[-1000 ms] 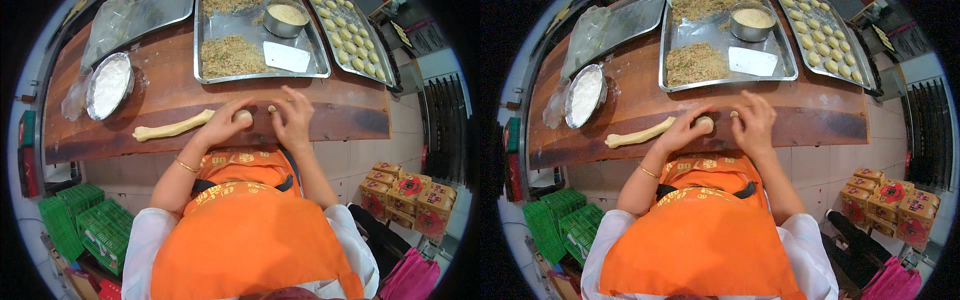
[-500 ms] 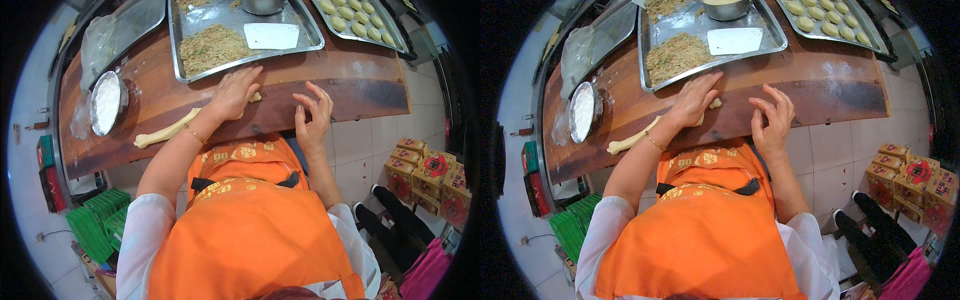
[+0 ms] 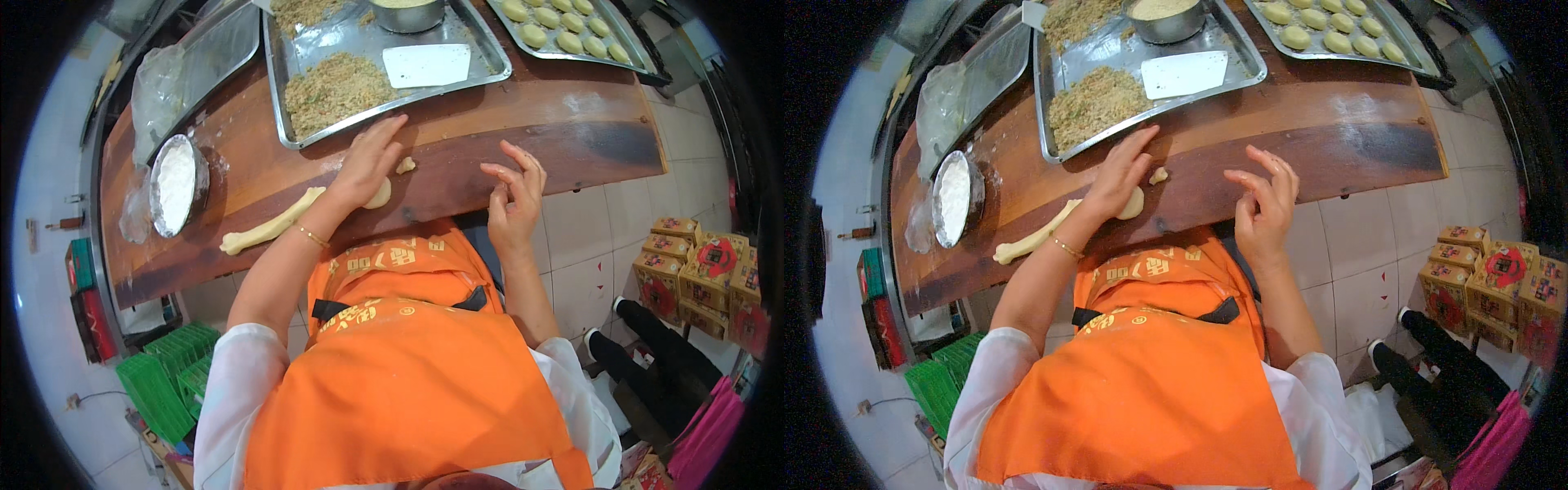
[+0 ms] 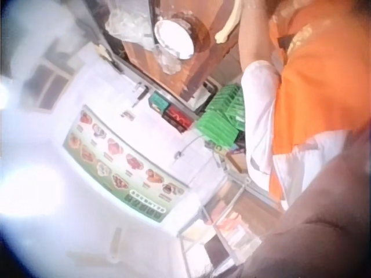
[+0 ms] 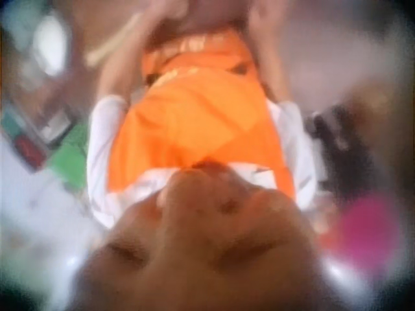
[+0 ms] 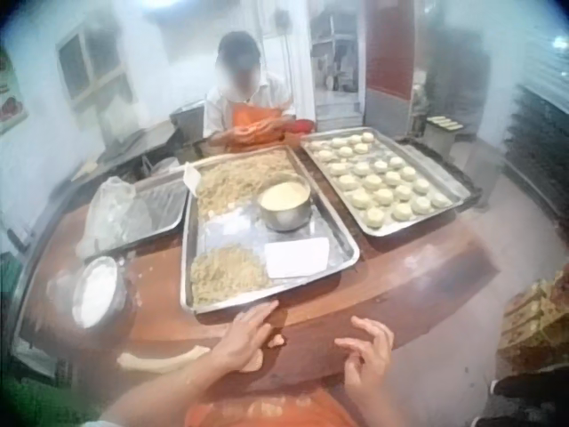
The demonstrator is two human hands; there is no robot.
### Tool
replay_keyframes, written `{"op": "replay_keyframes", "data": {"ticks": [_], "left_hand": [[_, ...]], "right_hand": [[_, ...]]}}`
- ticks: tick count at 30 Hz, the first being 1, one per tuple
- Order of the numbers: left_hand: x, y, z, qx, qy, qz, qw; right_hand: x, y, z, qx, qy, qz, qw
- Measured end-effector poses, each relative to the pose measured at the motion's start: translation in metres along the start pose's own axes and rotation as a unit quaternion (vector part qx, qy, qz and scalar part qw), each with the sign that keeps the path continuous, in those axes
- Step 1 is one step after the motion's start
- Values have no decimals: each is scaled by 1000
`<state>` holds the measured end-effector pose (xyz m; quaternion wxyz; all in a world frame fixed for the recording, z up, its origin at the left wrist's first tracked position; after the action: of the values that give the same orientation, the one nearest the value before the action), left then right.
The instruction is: The person pinches off small pieces of dough from a roll, flattens them, adds a scoop of filling from a metal tray, and rolls the dough into balls.
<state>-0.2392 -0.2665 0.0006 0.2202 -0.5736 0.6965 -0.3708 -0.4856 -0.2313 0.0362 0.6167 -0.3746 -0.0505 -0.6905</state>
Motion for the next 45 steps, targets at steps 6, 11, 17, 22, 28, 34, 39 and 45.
{"op": "replay_keyframes", "data": {"ticks": [6,11,17,22,28,34,39,45], "left_hand": [[-22,-34,4,-358,-67,-127,922],[-61,-46,14,-332,-108,-205,914],[-96,-54,7,-250,-101,-243,932],[-87,-38,-42,103,14,-130,986],[-83,-11,-31,168,-18,-119,978],[-85,-7,-31,145,-30,-148,978],[-89,-15,-29,139,42,-251,957],[-78,7,9,-597,-200,-109,770]], "right_hand": [[-22,-25,-13,27,43,38,998],[-49,-19,-1,-150,43,197,968],[-81,3,-9,-177,85,286,938],[-86,19,-12,-135,92,359,919],[-86,-4,-49,-142,186,250,940],[-135,-73,-97,57,408,240,879],[-129,-87,-83,104,366,155,912],[-72,-47,-23,129,242,182,944]]}}
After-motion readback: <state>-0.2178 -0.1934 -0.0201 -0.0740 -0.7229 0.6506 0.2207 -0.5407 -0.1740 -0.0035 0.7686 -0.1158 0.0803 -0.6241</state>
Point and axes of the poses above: each hand's wrist, its own x-axis towards the middle knuckle, its own y-axis out of the palm, z = x × y, the point moved 7 cm from there along x, towards the middle knuckle, and after that the axes turned 5 degrees about x, right-handed, at the moved point
